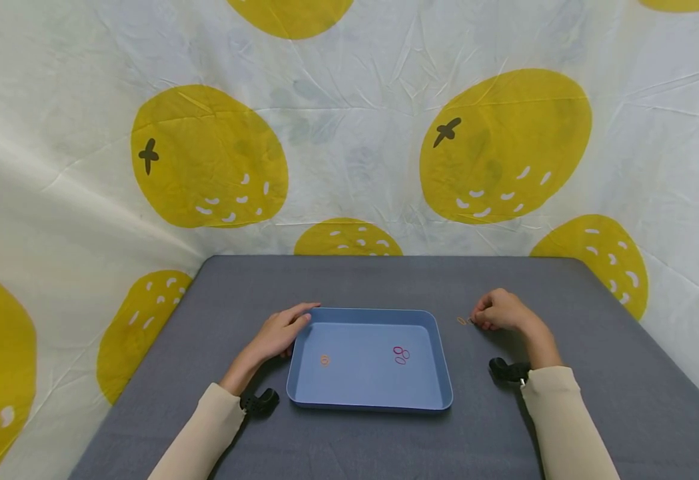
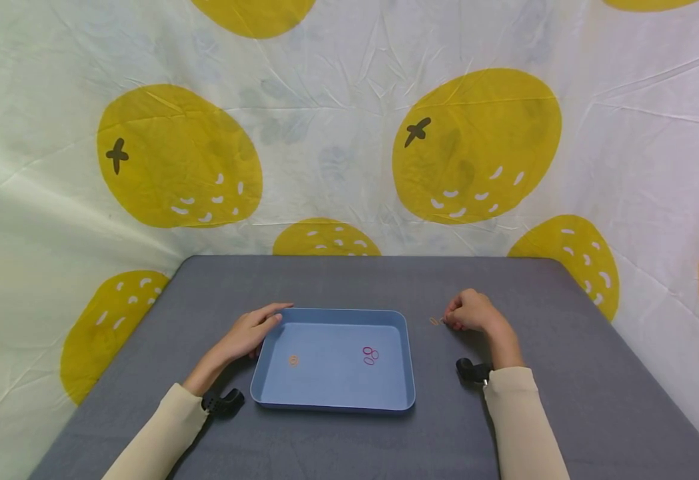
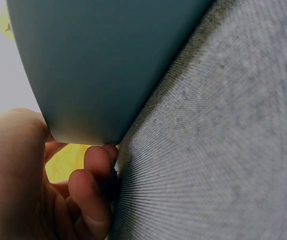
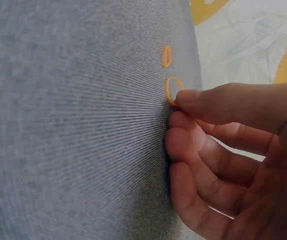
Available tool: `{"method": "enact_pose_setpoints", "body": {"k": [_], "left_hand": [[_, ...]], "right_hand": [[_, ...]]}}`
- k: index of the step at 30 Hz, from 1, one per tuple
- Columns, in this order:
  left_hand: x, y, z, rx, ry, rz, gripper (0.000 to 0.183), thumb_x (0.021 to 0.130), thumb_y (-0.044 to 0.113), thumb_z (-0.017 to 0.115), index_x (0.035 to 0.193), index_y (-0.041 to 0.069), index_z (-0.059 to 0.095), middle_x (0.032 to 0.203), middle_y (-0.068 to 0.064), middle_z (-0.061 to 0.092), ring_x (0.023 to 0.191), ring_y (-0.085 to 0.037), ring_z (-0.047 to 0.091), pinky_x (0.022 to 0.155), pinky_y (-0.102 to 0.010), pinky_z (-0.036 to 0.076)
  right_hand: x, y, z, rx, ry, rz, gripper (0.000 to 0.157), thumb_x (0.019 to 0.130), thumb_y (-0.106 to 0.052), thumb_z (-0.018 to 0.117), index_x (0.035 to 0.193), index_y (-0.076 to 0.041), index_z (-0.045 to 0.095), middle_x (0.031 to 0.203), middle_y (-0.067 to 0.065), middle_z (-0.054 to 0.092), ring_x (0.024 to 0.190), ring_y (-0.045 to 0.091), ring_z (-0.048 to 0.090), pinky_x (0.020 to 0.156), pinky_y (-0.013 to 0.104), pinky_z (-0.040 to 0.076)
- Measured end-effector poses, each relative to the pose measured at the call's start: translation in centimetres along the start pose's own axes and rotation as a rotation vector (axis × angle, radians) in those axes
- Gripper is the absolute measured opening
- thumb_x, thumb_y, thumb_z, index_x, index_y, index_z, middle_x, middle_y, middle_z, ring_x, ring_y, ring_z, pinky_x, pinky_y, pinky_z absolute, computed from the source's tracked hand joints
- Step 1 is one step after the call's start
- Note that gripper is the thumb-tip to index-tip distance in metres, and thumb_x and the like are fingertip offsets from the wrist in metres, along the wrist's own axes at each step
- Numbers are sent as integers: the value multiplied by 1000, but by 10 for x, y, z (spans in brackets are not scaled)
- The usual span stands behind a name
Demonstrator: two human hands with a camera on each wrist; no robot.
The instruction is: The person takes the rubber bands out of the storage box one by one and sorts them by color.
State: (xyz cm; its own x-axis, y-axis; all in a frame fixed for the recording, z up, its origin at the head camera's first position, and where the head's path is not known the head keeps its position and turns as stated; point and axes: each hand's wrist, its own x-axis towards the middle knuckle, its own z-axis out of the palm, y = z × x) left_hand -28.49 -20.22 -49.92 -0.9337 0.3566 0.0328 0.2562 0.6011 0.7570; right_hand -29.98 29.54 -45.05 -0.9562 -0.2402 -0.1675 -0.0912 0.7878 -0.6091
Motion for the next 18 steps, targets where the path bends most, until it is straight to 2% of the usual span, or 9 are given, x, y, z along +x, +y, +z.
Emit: {"method": "enact_pose_setpoints", "body": {"k": [11,18], "left_hand": [[-1,2,0,9,-1,-8,40,111,37,46,151,33,54,73,-5,61,42,-21,54,43,-39,50],[-1,1,0,-2,2,-9,40,111,38,47,150,34,55,73,-5,61,42,-20,54,43,-39,50]], "right_hand": [[-1,0,-2,-11,32,-4,13,90,-3,66,89,4,76,72,3,70,68,12,63,60,27,55],[0,-3,-7,-26,50,-41,13,90,-7,68,89,2,77,70,0,69,66,11,62,60,25,53]]}}
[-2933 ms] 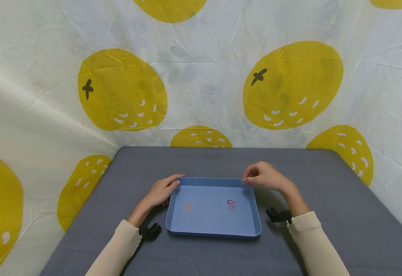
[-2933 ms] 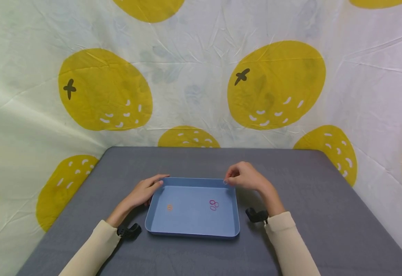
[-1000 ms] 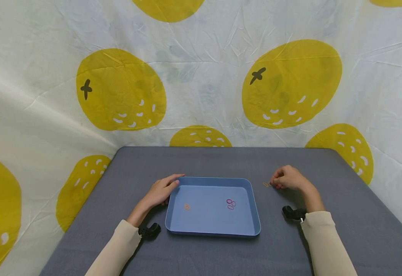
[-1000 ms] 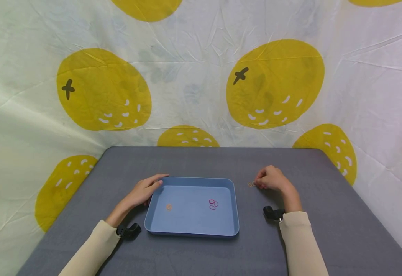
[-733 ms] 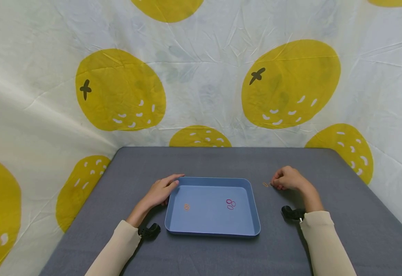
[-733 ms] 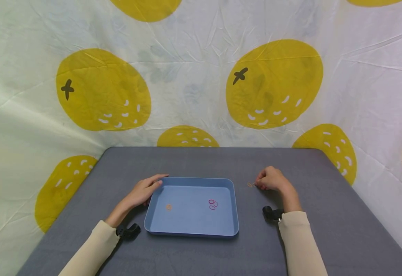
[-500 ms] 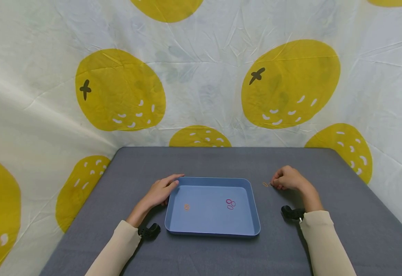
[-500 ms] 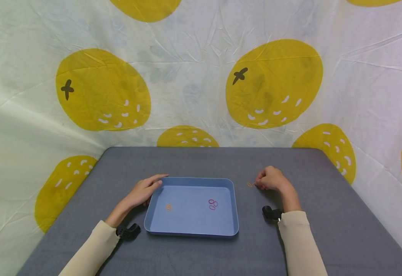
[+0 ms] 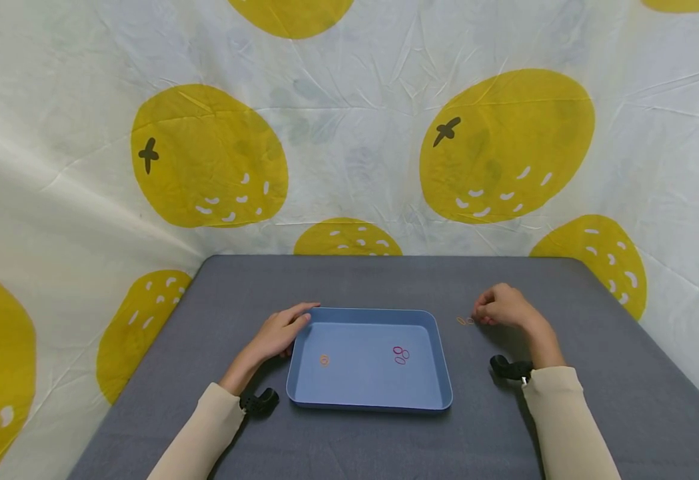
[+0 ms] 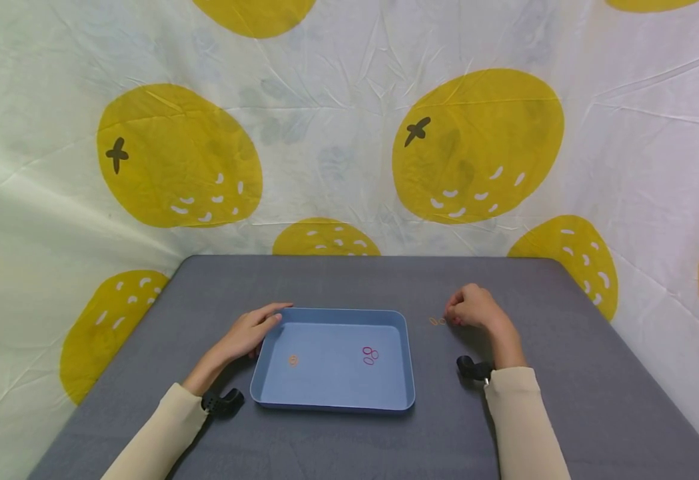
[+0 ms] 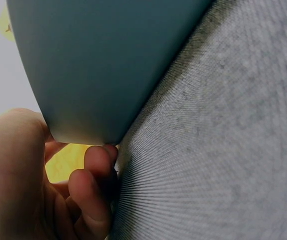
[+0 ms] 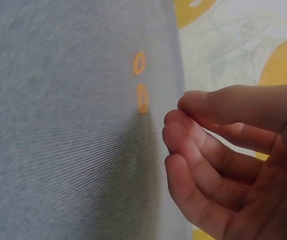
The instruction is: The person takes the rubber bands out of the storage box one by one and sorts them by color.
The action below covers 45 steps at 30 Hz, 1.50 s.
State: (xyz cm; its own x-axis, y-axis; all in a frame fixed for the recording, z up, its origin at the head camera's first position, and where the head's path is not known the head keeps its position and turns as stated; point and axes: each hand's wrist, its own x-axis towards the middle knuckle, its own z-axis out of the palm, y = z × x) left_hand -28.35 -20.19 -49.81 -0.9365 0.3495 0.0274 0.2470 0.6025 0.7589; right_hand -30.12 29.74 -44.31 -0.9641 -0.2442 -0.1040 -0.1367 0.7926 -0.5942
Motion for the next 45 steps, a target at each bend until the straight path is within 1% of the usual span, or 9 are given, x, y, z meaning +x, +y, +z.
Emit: {"method": "enact_pose_setpoints", "body": {"k": [6,13,17,22,26,32,34,40,45], "left_hand": [[0,0,0,10,5,5,40,111,38,46,150,34,55,73,-5,61,42,-21,54,43,-39,50],[0,0,0,14,3,9,40,111,38,46,150,34,54,74,-4,62,42,-22,54,43,-39,50],[0,0,0,11,-3,0,40,111,37,46,151,34,54,74,-4,62,42,-21,55,43,-39,50],[-1,-1,0,11,1,-7,40,111,39,45,150,36,54,72,-5,61,42,-22,54,43,-39,50],[-1,0,0,12,-3,0,40,111,41,44,151,37,53,72,-5,62,42,-22,55,43,-40,50],[1,-2,-1,19,-5,6,40,112,40,44,151,36,53,71,-4,61,42,-23,54,43,-40,50],[1,-2,-2,20,-6,10,41,112,39,44,152,35,53,70,-4,61,42,-23,54,43,-40,50],[2,-2,-2,33,-10,12,41,112,40,42,152,38,52,68,-4,62,43,-22,55,44,-40,51],[2,-2,-1,20,-11,21,42,112,40,43,153,35,51,67,-4,61,43,-23,55,44,-40,51]], "right_hand": [[-4,-15,-7,21,9,-15,15,95,-10,68,96,2,76,75,3,69,70,14,61,64,29,53],[-12,-42,-15,-16,106,-104,19,97,-14,69,103,3,76,82,4,73,73,15,63,66,30,52],[-18,-56,-19,-33,155,-115,19,98,-16,69,104,1,77,85,6,74,76,19,65,68,33,52],[-21,-73,-19,-60,158,-141,18,99,-19,69,104,-3,77,91,8,75,79,18,65,70,33,52],[-22,-86,-15,-72,142,-177,16,98,-18,70,104,-4,77,93,8,76,80,15,66,72,33,53],[-20,-113,-1,-60,101,-268,13,98,-15,70,103,-5,77,91,7,76,78,15,67,71,33,54],[-17,-124,6,-48,74,-301,12,98,-14,70,101,-5,77,89,5,76,77,14,66,70,32,54],[-4,-158,30,-6,-8,-390,7,96,-12,73,96,-9,79,86,4,76,73,12,65,68,29,54],[11,-190,54,-46,-99,-502,7,96,-12,72,94,-12,79,86,-1,77,73,7,65,69,26,56]]}}
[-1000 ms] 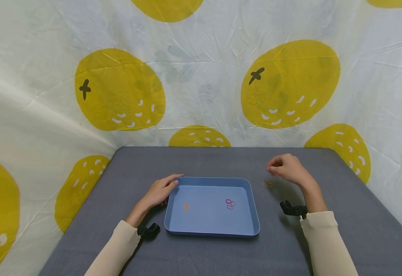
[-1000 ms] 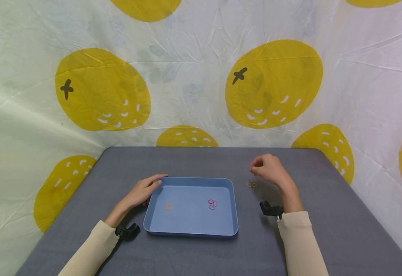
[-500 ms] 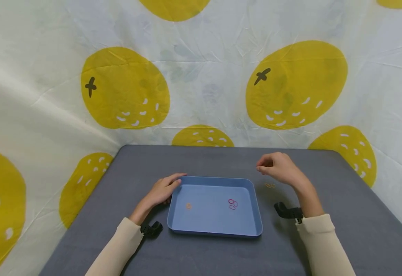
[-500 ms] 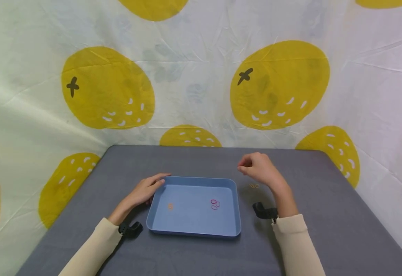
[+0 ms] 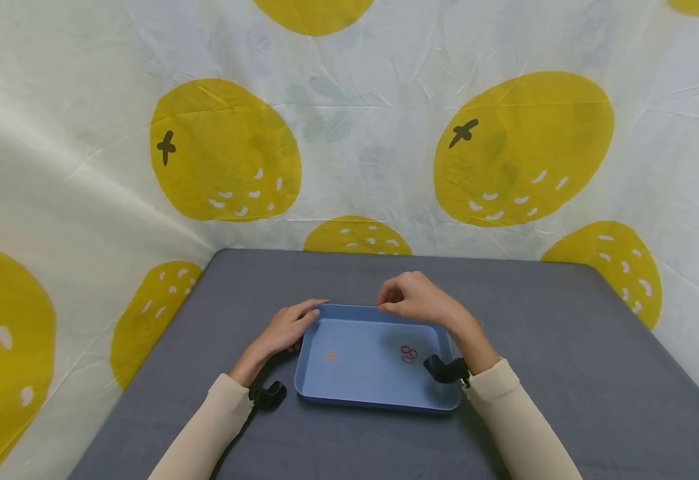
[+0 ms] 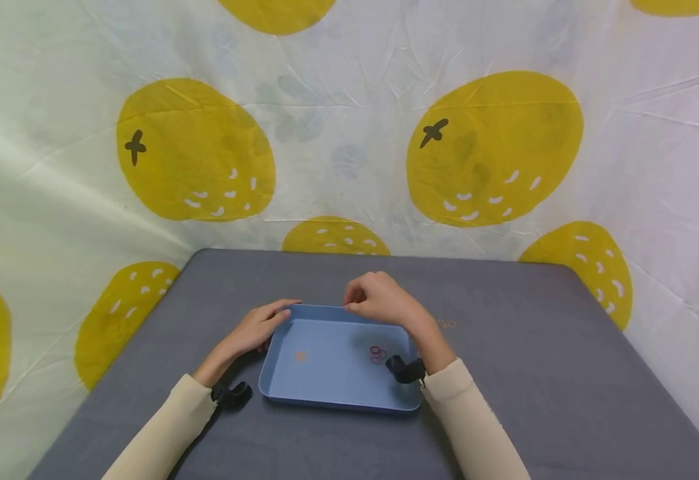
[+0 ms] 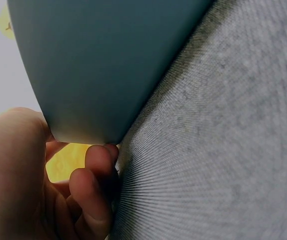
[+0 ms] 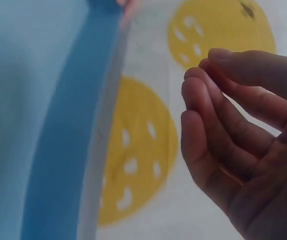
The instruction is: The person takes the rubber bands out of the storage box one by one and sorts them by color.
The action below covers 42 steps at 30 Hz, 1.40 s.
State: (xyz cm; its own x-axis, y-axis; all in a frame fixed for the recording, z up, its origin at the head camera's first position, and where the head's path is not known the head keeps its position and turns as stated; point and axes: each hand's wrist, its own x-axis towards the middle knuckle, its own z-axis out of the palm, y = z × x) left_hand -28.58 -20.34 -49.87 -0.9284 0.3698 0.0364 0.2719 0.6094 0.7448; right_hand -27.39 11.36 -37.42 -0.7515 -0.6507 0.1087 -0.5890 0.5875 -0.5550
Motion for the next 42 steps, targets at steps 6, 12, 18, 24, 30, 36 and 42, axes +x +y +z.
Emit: {"method": "enact_pose_setpoints", "body": {"k": [6,12,18,24,30,36,42], "left_hand": [[3,1,2,1,5,-3,42,112,41,43,152,36,52,66,-6,60,42,-23,55,43,-40,50],[3,1,3,7,1,-15,41,112,42,43,152,37,51,66,-6,60,43,-23,56,44,-40,51],[3,2,2,-3,0,4,41,111,44,43,151,39,52,63,-4,60,43,-22,56,43,-40,50],[4,1,3,6,14,4,39,111,41,45,149,40,54,65,-3,61,41,-21,55,43,-39,49],[5,-1,2,14,14,16,39,112,39,44,150,37,54,62,-4,59,40,-21,54,42,-38,49],[2,-1,0,4,6,2,40,112,40,43,151,36,53,63,-5,58,41,-22,54,43,-40,49],[1,-1,-1,-4,1,6,41,112,40,43,151,35,53,61,-5,56,41,-22,54,43,-40,49]], "right_hand": [[36,-13,33,17,-160,-67,6,95,-11,73,94,-9,79,87,-2,76,73,4,66,69,23,56],[61,-13,65,53,-261,-105,6,92,-9,75,94,-6,80,87,-1,77,73,1,65,69,20,55],[72,-8,88,35,-308,-52,5,90,-8,78,89,-13,80,84,-2,76,70,2,64,65,20,53],[76,-4,100,25,-331,-34,5,86,-9,83,87,-13,80,79,-5,76,68,3,63,64,20,49],[76,-5,102,24,-355,-71,9,87,-6,82,80,-13,80,74,-6,75,63,0,59,60,17,45],[75,-8,102,16,-378,-108,14,89,-5,78,78,-13,80,73,-6,74,61,0,55,58,16,43],[75,-8,100,24,-377,-104,17,92,-4,73,79,-13,78,73,-5,73,62,1,56,58,17,44]]}}
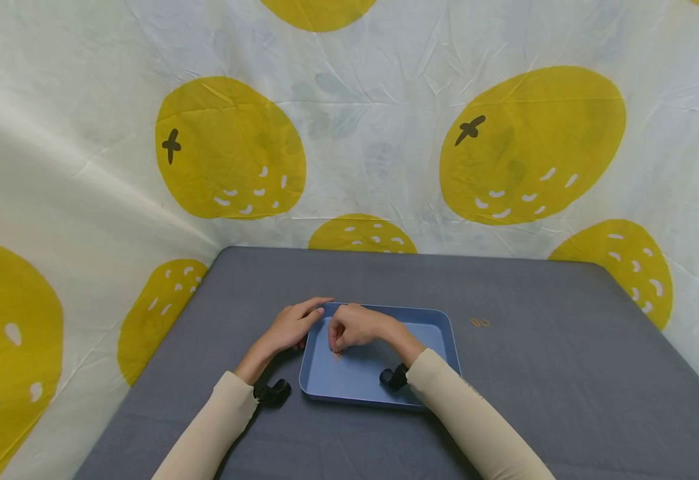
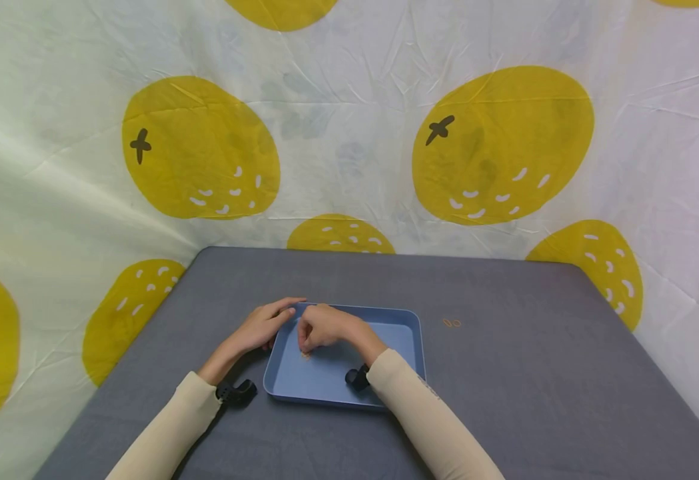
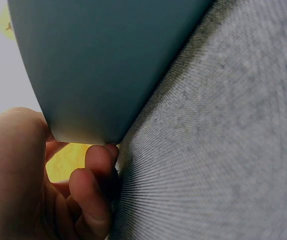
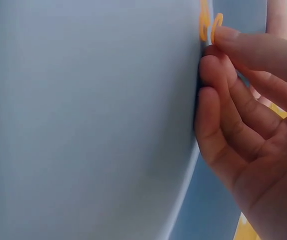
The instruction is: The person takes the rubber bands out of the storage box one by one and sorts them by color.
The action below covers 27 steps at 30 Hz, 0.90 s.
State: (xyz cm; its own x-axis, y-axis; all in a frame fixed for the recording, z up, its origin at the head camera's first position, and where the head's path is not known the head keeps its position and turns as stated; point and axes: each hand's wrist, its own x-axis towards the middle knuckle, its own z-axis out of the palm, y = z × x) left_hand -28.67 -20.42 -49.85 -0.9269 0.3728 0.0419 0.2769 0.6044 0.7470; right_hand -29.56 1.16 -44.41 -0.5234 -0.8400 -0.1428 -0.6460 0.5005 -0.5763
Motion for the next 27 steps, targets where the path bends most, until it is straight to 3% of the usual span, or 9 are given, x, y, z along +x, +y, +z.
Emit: {"method": "enact_pose_setpoints", "body": {"k": [6,15,27], "left_hand": [[0,1,-1,-6,6,-4,41,112,40,44,151,34,53,61,-5,56,40,-23,54,42,-41,49],[0,-1,0,-6,2,-17,41,111,40,45,152,35,52,67,-4,60,42,-22,55,42,-40,50],[0,-1,1,7,-5,-25,41,112,40,45,151,36,52,63,-5,56,41,-22,55,43,-39,50]], "right_hand": [[-2,0,-4,26,5,3,19,94,-1,67,82,-11,77,75,-1,72,62,3,57,58,19,45],[-8,-6,-11,57,56,52,11,95,-8,74,85,-12,78,75,-4,72,66,6,63,62,20,50],[-26,-13,-20,51,119,21,10,97,-10,72,88,-12,78,79,-4,73,70,7,65,69,22,54]]}}
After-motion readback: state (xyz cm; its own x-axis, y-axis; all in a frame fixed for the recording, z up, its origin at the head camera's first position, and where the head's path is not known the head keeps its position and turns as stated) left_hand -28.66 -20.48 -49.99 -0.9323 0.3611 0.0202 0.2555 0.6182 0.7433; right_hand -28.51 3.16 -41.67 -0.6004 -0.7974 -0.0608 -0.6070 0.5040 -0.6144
